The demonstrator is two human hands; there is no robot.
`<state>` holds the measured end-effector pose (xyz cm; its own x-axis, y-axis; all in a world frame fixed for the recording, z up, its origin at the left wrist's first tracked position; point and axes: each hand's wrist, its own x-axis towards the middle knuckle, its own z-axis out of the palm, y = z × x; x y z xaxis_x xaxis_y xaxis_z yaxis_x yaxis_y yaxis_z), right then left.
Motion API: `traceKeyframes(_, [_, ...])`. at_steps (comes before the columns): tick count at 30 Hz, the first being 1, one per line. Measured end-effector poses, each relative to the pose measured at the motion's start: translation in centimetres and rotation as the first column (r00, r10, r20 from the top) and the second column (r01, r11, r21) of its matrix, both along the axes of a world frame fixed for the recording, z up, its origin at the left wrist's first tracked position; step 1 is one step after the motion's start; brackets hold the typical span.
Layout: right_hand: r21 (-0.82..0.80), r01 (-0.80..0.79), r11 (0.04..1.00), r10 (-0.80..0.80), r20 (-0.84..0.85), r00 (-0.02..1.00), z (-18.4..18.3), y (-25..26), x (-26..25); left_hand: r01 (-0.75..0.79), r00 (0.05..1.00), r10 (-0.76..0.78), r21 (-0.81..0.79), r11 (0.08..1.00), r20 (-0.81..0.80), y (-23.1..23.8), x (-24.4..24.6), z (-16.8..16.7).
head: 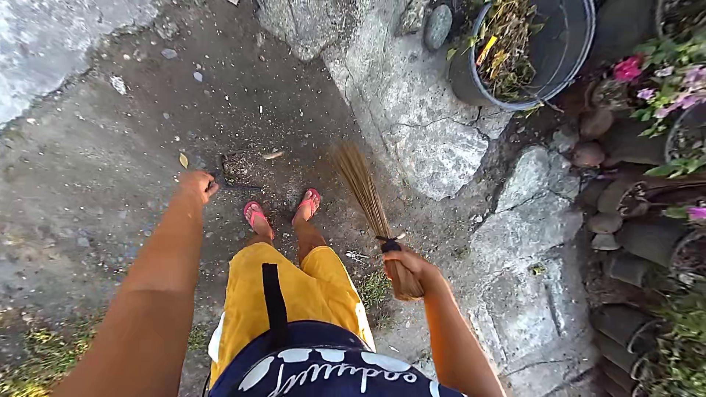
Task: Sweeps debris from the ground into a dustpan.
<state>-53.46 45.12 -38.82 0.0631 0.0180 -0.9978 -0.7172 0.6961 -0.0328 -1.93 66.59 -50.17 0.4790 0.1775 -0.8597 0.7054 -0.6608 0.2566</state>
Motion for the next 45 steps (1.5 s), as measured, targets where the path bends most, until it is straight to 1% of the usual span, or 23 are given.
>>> traceKeyframes(3, [-0.066,-0.058,0.996,0.054,-0.064,0.996,-4.7,3.9,5.7,-0.041,0.999,0.042,-0.032,0.999,0.008,0.4,0.1,0.0])
traceKeyframes(5, [0.016,-0.13,0.991,0.13,-0.002,0.991,-7.5,7.1,9.2,-0.076,0.997,0.077,-0.048,0.996,0.009,1.1,0.4,0.2])
traceKeyframes(6, [0.084,-0.186,0.979,0.183,0.045,0.982,-7.9,8.2,10.6,-0.094,0.996,0.094,-0.056,0.994,0.005,1.9,0.7,0.4])
traceKeyframes(8, [0.181,-0.275,0.944,0.257,0.113,0.96,-6.5,8.8,12.2,-0.137,0.991,0.136,-0.058,0.989,-0.014,4.4,1.1,0.9])
traceKeyframes(10, [0.182,-0.303,0.936,0.276,0.158,0.948,-3.8,7.1,12.3,-0.204,0.979,0.203,-0.07,0.976,-0.03,8.1,1.5,1.4])
traceKeyframes(12, [0.148,-0.314,0.938,0.28,0.211,0.937,-1.1,3.7,12.4,-0.303,0.953,0.299,-0.098,0.948,-0.055,11.9,1.4,1.8])
traceKeyframes(15, [0.0,-0.371,0.929,0.363,0.202,0.91,0.2,-1.4,15.8,-0.533,0.846,0.53,-0.171,0.829,-0.065,14.8,0.7,2.1])
traceKeyframes(17, [-0.129,-0.411,0.902,0.427,0.138,0.894,-2.1,-4.1,19.7,-0.625,0.777,0.626,-0.193,0.757,-0.063,14.9,0.1,2.5])
traceKeyframes(20, [-0.278,-0.475,0.835,0.505,0.045,0.862,-9.1,-6.5,26.5,-0.679,0.727,0.686,-0.188,0.71,-0.035,14.2,-0.4,1.3])
traceKeyframes(22, [-0.279,-0.59,0.757,0.605,-0.04,0.795,-12.9,-6.1,30.3,-0.688,0.715,0.699,-0.197,0.698,-0.017,13.0,-0.5,1.1])
traceKeyframes(24, [-0.175,-0.716,0.676,0.721,-0.047,0.692,-14.1,-3.2,32.4,-0.697,0.704,0.71,-0.21,0.686,-0.015,12.1,-0.1,1.2])
traceKeyframes(26, [-0.01,-0.8,0.599,0.798,0.09,0.596,-13.7,-0.2,32.0,-0.721,0.678,0.734,-0.227,0.655,-0.036,12.1,0.4,0.9])
traceKeyframes(27, [0.052,-0.817,0.575,0.803,0.157,0.575,-12.2,0.8,31.3,-0.732,0.667,0.743,-0.236,0.639,-0.055,12.2,0.5,1.0])
traceKeyframes(28, [0.093,-0.82,0.565,0.798,0.191,0.572,-9.5,1.2,30.8,-0.739,0.66,0.748,-0.243,0.628,-0.071,12.3,0.7,1.2])
traceKeyframes(30, [0.114,-0.765,0.634,0.739,0.203,0.643,-6.0,0.0,29.1,-0.742,0.657,0.749,-0.25,0.622,-0.084,13.0,1.0,1.2])
traceKeyframes(32, [0.117,-0.706,0.699,0.675,0.216,0.705,-4.2,-2.0,27.4,-0.74,0.662,0.742,-0.248,0.625,-0.107,13.8,0.9,1.1])
traceKeyframes(35, [0.005,-0.655,0.756,0.646,0.157,0.747,-4.3,-1.9,27.6,-0.756,0.646,0.748,-0.263,0.599,-0.155,14.0,0.7,1.3])
traceKeyframes(37, [-0.103,-0.639,0.762,0.646,0.066,0.76,-6.4,1.0,28.8,-0.766,0.634,0.753,-0.278,0.58,-0.175,13.8,0.7,1.2])
traceKeyframes(38, [-0.111,-0.63,0.769,0.636,0.036,0.771,-7.2,3.2,29.5,-0.772,0.627,0.757,-0.28,0.571,-0.186,13.8,0.8,1.1])
traceKeyframes(40, [-0.015,-0.63,0.776,0.63,0.019,0.776,-7.8,7.3,30.3,-0.794,0.597,0.775,-0.286,0.536,-0.205,14.5,0.8,1.1])
traceKeyframes(42, [0.165,-0.621,0.766,0.617,0.084,0.783,-7.0,9.4,29.7,-0.823,0.555,0.806,-0.282,0.494,-0.208,16.4,0.7,1.1])
traceKeyframes(44, [0.255,-0.576,0.777,0.554,0.159,0.817,-4.8,9.7,28.2,-0.854,0.506,0.834,-0.266,0.448,-0.22,19.7,0.1,1.4])
traceKeyframes(45, [0.257,-0.57,0.78,0.536,0.195,0.821,-3.3,9.2,27.7,-0.87,0.475,0.849,-0.263,0.416,-0.23,21.7,-0.6,1.5])
